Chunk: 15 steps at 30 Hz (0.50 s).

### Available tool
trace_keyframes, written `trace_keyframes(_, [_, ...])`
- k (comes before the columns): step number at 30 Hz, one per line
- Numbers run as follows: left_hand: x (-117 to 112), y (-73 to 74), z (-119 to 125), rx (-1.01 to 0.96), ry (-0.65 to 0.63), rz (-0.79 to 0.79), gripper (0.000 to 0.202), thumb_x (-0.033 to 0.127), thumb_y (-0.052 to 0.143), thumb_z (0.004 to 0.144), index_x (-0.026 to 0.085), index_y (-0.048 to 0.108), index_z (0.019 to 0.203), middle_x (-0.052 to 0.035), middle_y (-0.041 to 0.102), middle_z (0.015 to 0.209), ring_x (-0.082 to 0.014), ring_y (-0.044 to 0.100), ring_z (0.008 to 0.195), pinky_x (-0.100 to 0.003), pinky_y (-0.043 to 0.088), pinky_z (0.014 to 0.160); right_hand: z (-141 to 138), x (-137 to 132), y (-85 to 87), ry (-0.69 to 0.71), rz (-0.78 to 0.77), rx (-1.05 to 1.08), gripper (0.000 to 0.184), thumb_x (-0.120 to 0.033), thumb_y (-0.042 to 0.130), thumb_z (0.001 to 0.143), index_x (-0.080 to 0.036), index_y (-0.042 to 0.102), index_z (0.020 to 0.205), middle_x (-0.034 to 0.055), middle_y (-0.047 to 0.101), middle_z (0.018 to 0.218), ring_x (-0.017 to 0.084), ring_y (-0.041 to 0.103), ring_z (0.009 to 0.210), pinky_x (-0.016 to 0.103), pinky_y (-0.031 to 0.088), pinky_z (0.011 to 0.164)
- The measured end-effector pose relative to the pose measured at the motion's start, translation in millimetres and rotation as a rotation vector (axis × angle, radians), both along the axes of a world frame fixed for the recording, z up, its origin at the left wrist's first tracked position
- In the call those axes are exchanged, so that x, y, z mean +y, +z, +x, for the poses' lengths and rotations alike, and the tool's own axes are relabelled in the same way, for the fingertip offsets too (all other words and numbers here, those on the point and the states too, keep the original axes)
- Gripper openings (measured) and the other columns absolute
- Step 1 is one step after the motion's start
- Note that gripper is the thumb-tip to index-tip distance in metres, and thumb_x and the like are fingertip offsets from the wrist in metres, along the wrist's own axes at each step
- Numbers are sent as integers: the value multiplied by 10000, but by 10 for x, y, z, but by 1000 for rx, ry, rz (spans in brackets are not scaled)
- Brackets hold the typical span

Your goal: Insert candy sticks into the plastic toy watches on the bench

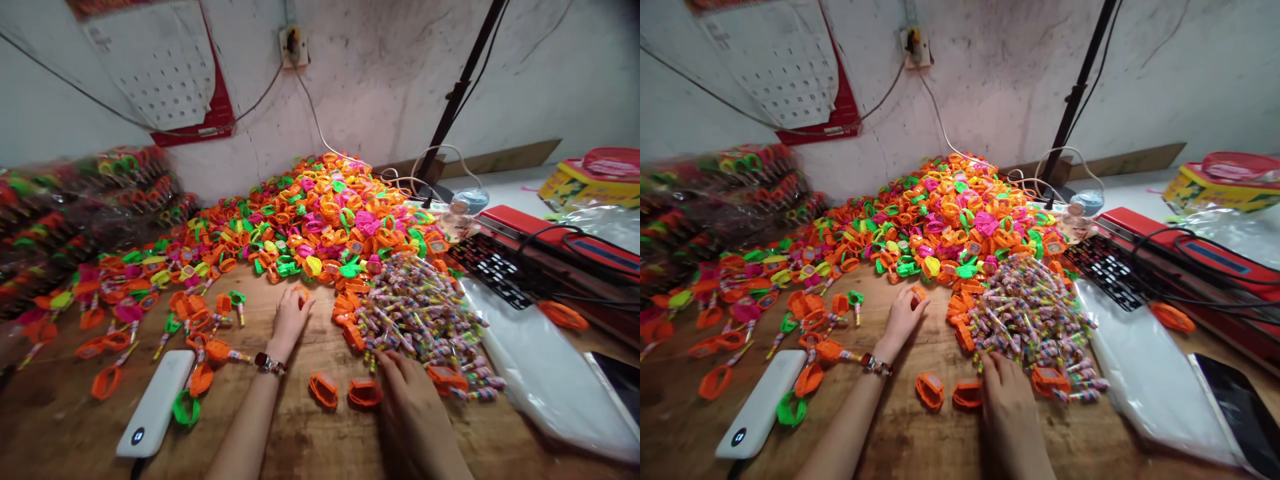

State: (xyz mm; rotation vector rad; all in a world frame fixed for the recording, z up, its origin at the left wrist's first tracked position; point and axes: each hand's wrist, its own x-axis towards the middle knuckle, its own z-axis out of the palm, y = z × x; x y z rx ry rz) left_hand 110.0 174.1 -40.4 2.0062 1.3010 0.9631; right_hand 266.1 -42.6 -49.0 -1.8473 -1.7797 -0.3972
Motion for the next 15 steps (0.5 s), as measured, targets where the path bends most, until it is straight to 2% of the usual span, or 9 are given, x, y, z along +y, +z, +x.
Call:
trace_keyframes(1, [-10,10,1,-40,-2,-24,117,216,653,746,188,551,693,-98,619,1055,-251,546,1147,-431,386,1052,59,29,32,-59,2,-29,366,-166,460,900,-123,496,1261,159,605,1098,257,577,958,385,510,807])
trace_keyframes(3, [-55,30,8,-129,15,-79,108,155,646,702,188,550,740,-89,606,1048,-236,551,1131,-425,393,1045,156,128,81,-194,8,-80,408,-167,459,892,-118,474,1296,181,593,1133,282,567,978,416,500,805])
trace_keyframes(5, [-139,70,18,-227,37,-153,219,117,628,663,183,559,860,-90,602,1064,-219,582,1075,-414,443,991,228,260,88,-274,-7,-132,395,-102,435,866,-111,499,1255,170,626,1031,274,582,900,398,495,743])
trace_keyframes(8, [-343,208,0,-369,23,-298,330,149,627,652,168,544,972,-98,633,1038,-197,639,953,-368,522,860,304,440,26,-246,-84,-161,388,16,391,796,-86,545,1137,110,637,805,226,585,726,330,468,646])
trace_keyframes(10, [-525,356,-37,-444,-11,-386,370,194,640,655,161,550,1012,-95,658,1021,-188,651,931,-336,537,820,336,510,-18,-210,-133,-147,370,32,388,788,-80,560,1095,91,634,763,209,584,682,307,452,629])
trace_keyframes(13, [-814,611,-86,-633,-70,-625,408,232,702,623,155,608,1012,-68,678,994,-155,642,894,-273,527,801,340,554,-12,-183,-163,-88,276,-74,438,865,-83,563,1111,100,641,813,217,595,724,310,452,656])
trace_keyframes(15, [-978,753,-91,-785,-85,-793,381,262,761,606,147,656,954,-50,682,952,-126,625,849,-231,512,790,319,574,43,-171,-160,-23,284,-165,454,905,-83,548,1159,110,638,862,225,594,774,317,454,689])
